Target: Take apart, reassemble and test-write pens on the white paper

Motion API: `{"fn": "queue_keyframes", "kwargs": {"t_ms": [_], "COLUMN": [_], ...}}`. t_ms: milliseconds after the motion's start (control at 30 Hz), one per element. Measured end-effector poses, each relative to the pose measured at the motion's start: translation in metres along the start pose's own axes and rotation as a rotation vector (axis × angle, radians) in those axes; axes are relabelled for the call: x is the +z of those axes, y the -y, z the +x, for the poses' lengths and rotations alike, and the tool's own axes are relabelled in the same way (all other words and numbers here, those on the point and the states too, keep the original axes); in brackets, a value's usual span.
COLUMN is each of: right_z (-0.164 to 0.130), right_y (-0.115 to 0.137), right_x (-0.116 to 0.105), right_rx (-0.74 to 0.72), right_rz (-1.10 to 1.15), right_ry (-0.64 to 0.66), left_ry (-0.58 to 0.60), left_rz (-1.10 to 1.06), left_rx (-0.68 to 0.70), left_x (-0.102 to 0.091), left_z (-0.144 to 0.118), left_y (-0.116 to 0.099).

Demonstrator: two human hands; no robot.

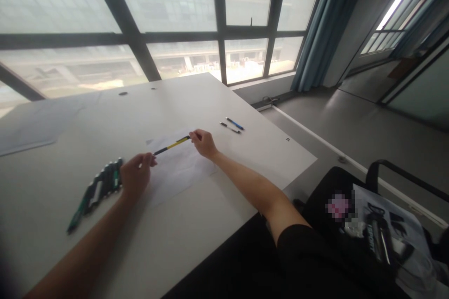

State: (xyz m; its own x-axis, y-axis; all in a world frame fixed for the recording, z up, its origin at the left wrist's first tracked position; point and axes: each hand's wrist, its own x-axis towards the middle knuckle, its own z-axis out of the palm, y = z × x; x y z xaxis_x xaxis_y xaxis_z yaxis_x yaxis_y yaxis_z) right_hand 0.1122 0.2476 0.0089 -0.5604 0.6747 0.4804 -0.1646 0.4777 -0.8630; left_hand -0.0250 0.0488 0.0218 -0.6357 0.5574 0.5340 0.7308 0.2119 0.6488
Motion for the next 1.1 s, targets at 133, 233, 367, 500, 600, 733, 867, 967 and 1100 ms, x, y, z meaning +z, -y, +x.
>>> {"fn": "queue_keyframes", "kwargs": {"t_ms": [133, 233, 367, 500, 600, 733, 867, 967, 1100], "right_z": [-0.002, -0.004, -0.007, -0.008, -0.008, -0.009, -0.01, -0.011, -0.012], "right_y": [0.003, 0.006, 0.009, 0.009, 0.007, 0.006, 0.008, 0.008, 0.007], "right_x": [0.0, 0.001, 0.003, 0.004, 0.004, 0.004, 0.004, 0.005, 0.006], "right_rx": [0.0, -0.009, -0.04, -0.069, -0.085, -0.099, -0.106, -0.106, -0.082], "right_rz": [-0.024, -0.036, -0.064, -0.095, -0.112, -0.104, -0.103, -0.099, -0.109], "right_ry": [0.013, 0.026, 0.02, 0.002, -0.011, -0.016, -0.007, -0.004, 0.012], "left_ry": [-0.026, -0.047, -0.064, -0.066, -0.057, -0.05, -0.059, -0.052, -0.045], "left_rz": [-0.007, -0.006, -0.006, -0.004, -0.016, -0.019, -0.016, -0.023, -0.036], "left_rx": [-0.016, -0.013, -0.022, -0.013, -0.007, -0.008, -0.013, -0.017, -0.021], "left_x": [-0.001, -0.002, -0.003, -0.003, -0.003, -0.003, -0.004, -0.005, -0.006], "left_z": [-0.002, -0.004, -0.007, -0.009, -0.009, -0.009, -0.009, -0.009, -0.009], "left_y": [-0.003, -0.006, -0.007, -0.005, -0.004, -0.003, -0.004, -0.005, -0.006]}}
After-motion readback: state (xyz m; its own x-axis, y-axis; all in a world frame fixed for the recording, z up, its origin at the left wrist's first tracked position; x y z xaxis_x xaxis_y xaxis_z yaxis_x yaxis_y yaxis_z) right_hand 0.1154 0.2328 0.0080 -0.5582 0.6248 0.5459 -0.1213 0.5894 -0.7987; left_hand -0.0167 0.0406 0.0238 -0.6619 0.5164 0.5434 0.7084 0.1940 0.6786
